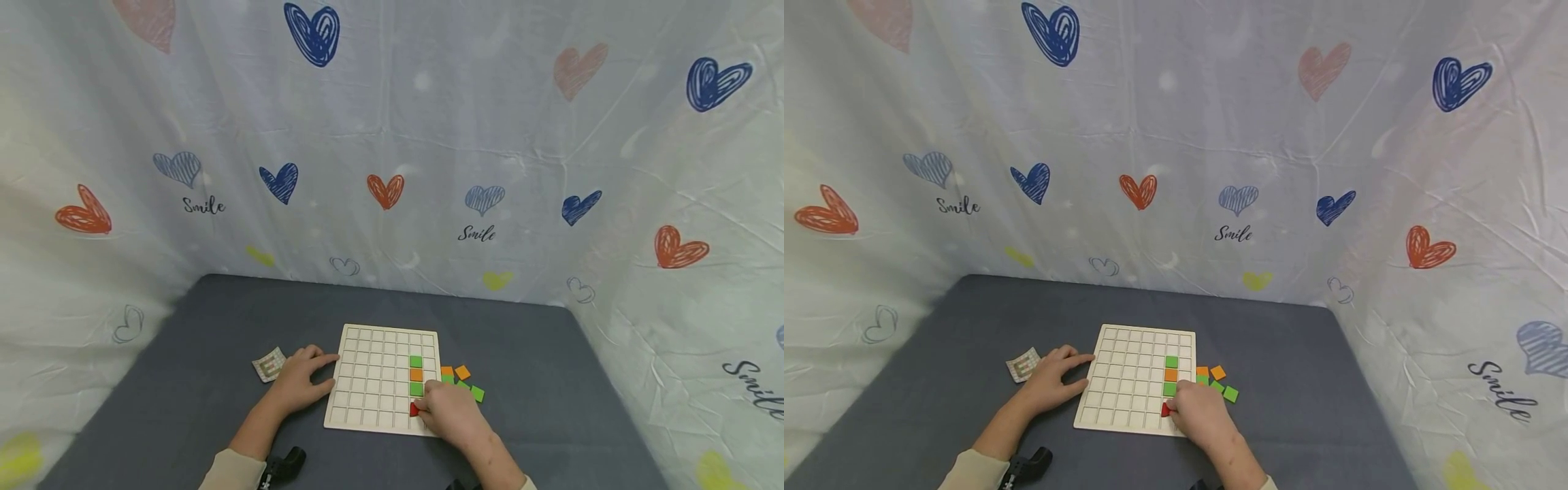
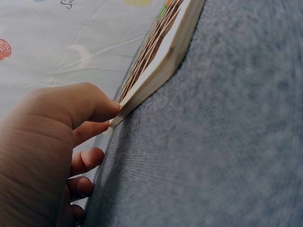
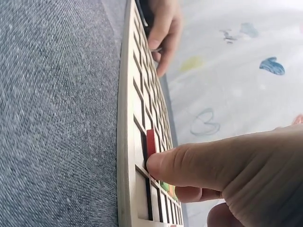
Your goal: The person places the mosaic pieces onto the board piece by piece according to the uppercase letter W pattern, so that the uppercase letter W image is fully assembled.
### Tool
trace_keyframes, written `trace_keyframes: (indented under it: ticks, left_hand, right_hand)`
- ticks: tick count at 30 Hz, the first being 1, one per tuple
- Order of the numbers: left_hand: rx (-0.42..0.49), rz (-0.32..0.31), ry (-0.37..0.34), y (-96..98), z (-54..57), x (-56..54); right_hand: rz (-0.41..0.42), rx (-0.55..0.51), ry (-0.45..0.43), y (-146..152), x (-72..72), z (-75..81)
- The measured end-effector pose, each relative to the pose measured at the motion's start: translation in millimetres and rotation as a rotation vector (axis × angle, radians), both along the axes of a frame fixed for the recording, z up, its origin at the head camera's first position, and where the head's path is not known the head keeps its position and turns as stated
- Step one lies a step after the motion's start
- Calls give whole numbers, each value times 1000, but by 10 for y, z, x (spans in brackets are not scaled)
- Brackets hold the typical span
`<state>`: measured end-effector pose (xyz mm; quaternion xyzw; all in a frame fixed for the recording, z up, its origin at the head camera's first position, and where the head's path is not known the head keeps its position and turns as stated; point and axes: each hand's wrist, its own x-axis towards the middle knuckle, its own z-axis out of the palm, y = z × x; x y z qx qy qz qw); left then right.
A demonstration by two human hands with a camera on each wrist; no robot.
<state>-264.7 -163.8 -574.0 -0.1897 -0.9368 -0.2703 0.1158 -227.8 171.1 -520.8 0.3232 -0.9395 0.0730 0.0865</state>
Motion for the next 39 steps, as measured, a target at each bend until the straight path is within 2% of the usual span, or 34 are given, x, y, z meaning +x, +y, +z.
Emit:
trace_keyframes:
  ticks: [8,15,19,25,33,39]
  left_hand:
    - [-1,2,14,12,-12,5]
    - [-4,5,16,21,-6,-3]
    - [-11,1,3,17,-2,-7]
    - [-5,-2,-2,7,-1,-19]
    - [0,-8,-13,13,15,-9]
    - [1,-5,-14,15,16,-6]
  right_hand:
    - [18,-63,39,-5,24,-8]
    - [-60,-92,43,-48,25,-81]
    - [-75,-111,48,-41,8,-106]
    - [-86,-136,20,-21,-21,-94]
    - [-130,-153,-111,11,-42,-50]
    - [-69,-125,-64,65,-58,-37]
